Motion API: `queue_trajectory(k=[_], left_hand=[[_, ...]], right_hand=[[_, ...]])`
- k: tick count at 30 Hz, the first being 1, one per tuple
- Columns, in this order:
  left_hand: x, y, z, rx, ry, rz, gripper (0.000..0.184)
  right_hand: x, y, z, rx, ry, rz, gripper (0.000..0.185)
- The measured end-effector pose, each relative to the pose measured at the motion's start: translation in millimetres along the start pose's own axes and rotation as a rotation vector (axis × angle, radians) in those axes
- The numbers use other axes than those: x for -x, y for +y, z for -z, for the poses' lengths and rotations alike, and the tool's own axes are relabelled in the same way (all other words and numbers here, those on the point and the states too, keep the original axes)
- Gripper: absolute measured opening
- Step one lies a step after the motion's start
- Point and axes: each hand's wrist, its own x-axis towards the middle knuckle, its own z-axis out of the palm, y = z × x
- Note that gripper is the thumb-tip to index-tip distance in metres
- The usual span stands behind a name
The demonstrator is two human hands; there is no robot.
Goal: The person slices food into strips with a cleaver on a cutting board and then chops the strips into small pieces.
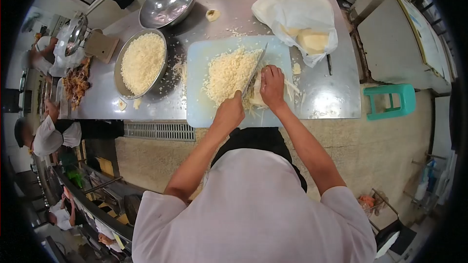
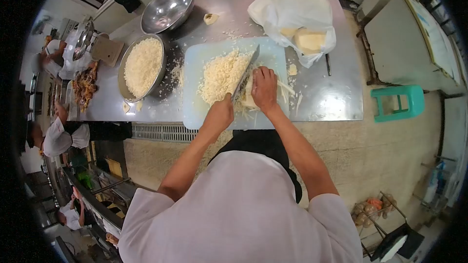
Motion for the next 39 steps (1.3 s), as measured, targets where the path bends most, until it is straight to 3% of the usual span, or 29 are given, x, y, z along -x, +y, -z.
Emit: queue_trajectory(k=[2, 4, 7, 10, 15, 20, 25, 29, 35, 39], left_hand=[[-4.4, -9.2, -1.7, 0.033, 0.034, -0.081, 0.008], [6.0, 14.9, 31.0, 0.009, -0.057, 0.037, 0.012], [24.4, 26.8, 39.7, -0.009, -0.040, 0.042, 0.011], [-4.5, -13.0, -17.7, -0.077, -0.030, -0.057, 0.010], [5.3, 22.0, 34.2, -0.089, -0.108, -0.027, 0.011], [-3.0, 5.3, -0.9, -0.061, -0.075, -0.020, 0.010], [14.2, 35.6, 42.0, -0.071, -0.135, 0.007, 0.012], [-0.7, 3.2, -10.3, -0.085, -0.088, -0.006, 0.013], [20.8, 33.7, 38.6, -0.058, -0.134, 0.006, 0.015], [-0.3, 16.1, -4.9, -0.028, -0.076, 0.007, 0.013]], right_hand=[[-3.5, 1.1, 1.0, 0.003, 0.002, 0.001, 0.015], [0.3, 4.7, 0.4, -0.004, -0.014, 0.028, 0.019], [1.4, 5.4, -3.0, 0.038, -0.011, 0.007, 0.019], [1.8, 5.3, -2.0, 0.017, -0.054, -0.010, 0.022], [1.5, 6.7, -2.2, -0.017, -0.022, 0.007, 0.023], [2.7, 4.6, -1.1, -0.010, -0.017, -0.010, 0.023], [2.1, 5.8, -2.0, -0.040, -0.001, -0.005, 0.026], [4.1, 6.1, -0.7, -0.018, -0.017, 0.006, 0.027], [3.8, 7.5, -4.0, -0.042, -0.002, 0.005, 0.028], [3.6, 9.1, -2.8, -0.040, -0.008, 0.007, 0.027]])
